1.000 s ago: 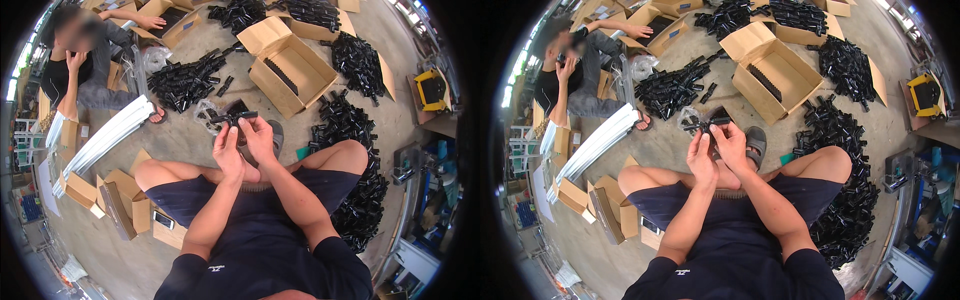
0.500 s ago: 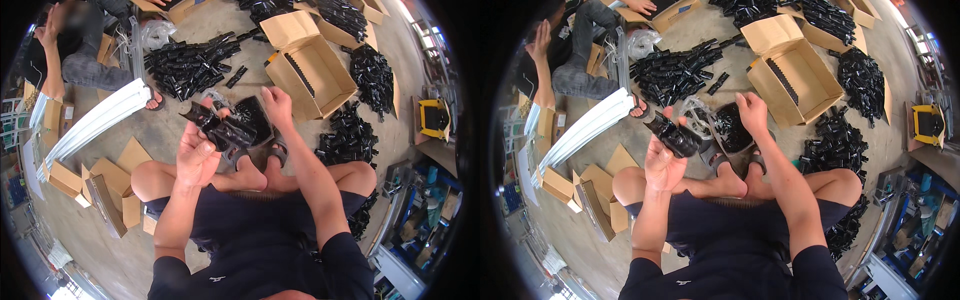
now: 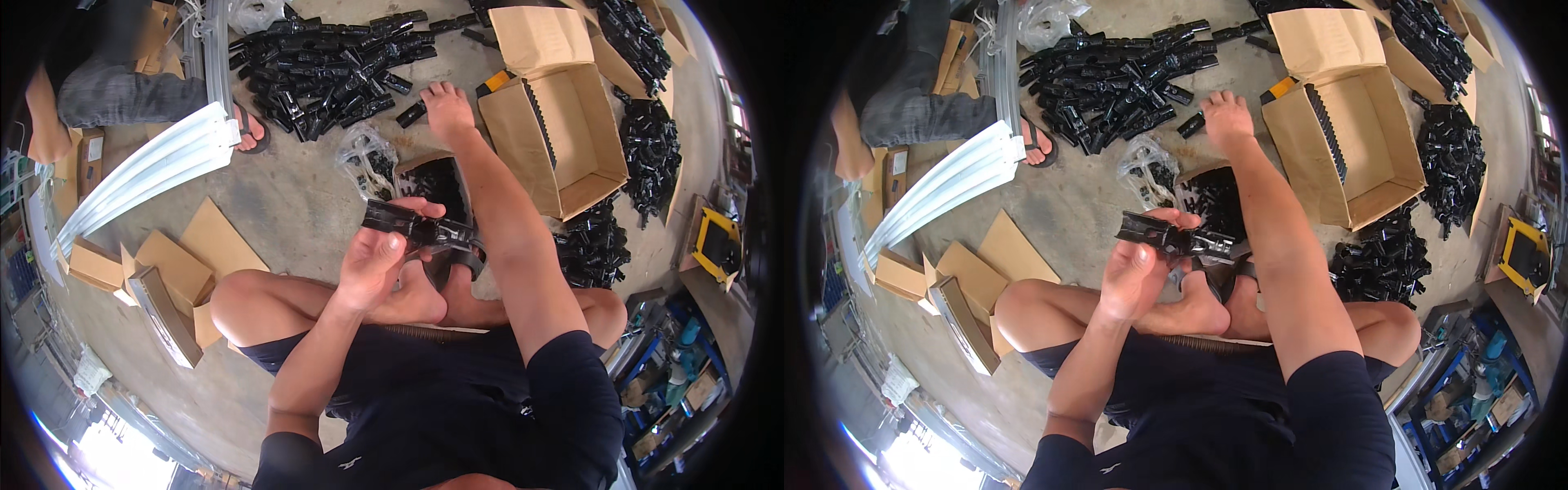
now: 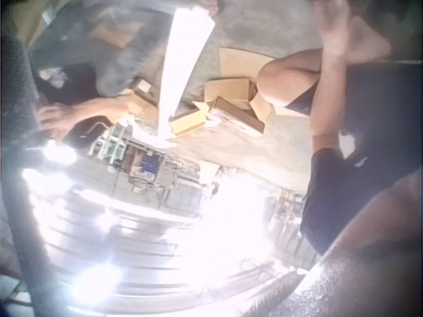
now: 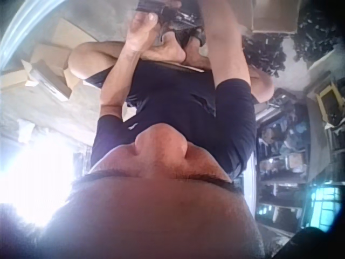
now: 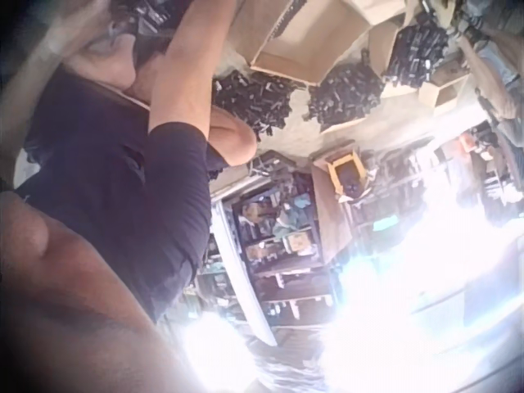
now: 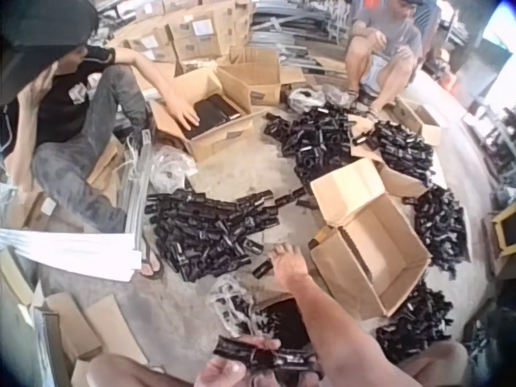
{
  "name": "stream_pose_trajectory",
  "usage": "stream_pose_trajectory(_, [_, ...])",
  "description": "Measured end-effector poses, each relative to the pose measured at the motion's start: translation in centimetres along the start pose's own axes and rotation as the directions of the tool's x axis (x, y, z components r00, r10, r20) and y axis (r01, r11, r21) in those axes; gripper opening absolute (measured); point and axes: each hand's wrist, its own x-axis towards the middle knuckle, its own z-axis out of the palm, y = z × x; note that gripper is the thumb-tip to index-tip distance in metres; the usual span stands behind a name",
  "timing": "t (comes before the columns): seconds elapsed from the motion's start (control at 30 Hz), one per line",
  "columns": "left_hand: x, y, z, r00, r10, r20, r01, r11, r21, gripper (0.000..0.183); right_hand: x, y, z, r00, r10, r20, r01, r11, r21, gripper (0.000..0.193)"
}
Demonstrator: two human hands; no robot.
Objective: The person sits on the floor and assembles black plastic pipe components by fitting straight sections into T-shaped connectors.
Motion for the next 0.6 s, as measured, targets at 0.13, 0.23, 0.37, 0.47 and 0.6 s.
stream_pose_trajectory(0.13, [0.8, -0.8, -0.6, 0.995, -0.015, -0.097, 0.019, 0.999, 0.045, 0.055, -1.7, 1.5, -0.6, 0.983, -0.038, 0.181, 0.039, 0.999, -0.005, 0.03])
stream_pose_trajectory(0.23, [1.1, -1.3, -0.2, 0.977, -0.056, -0.205, 0.069, 0.996, 0.057, 0.051, -5.3, 2.1, -1.8, 0.977, 0.143, 0.161, -0.201, 0.874, 0.442, 0.027])
stream_pose_trajectory(0.37, [0.3, -1.0, -0.6, 0.962, -0.045, -0.269, 0.08, 0.99, 0.12, 0.047, -10.6, -1.8, -7.6, 0.976, 0.216, 0.007, -0.149, 0.652, 0.744, 0.03])
stream_pose_trajectory(0.47, [-0.5, -0.5, 0.0, 0.963, 0.05, -0.267, -0.005, 0.986, 0.167, 0.045, -14.1, -5.5, -15.6, 0.979, 0.195, 0.062, -0.147, 0.465, 0.873, 0.034])
stream_pose_trajectory(0.6, [-1.0, -1.4, 0.5, 0.963, 0.153, -0.222, -0.126, 0.983, 0.134, 0.031, -19.8, -8.2, -20.7, 0.96, 0.057, -0.275, 0.184, 0.613, 0.769, 0.037])
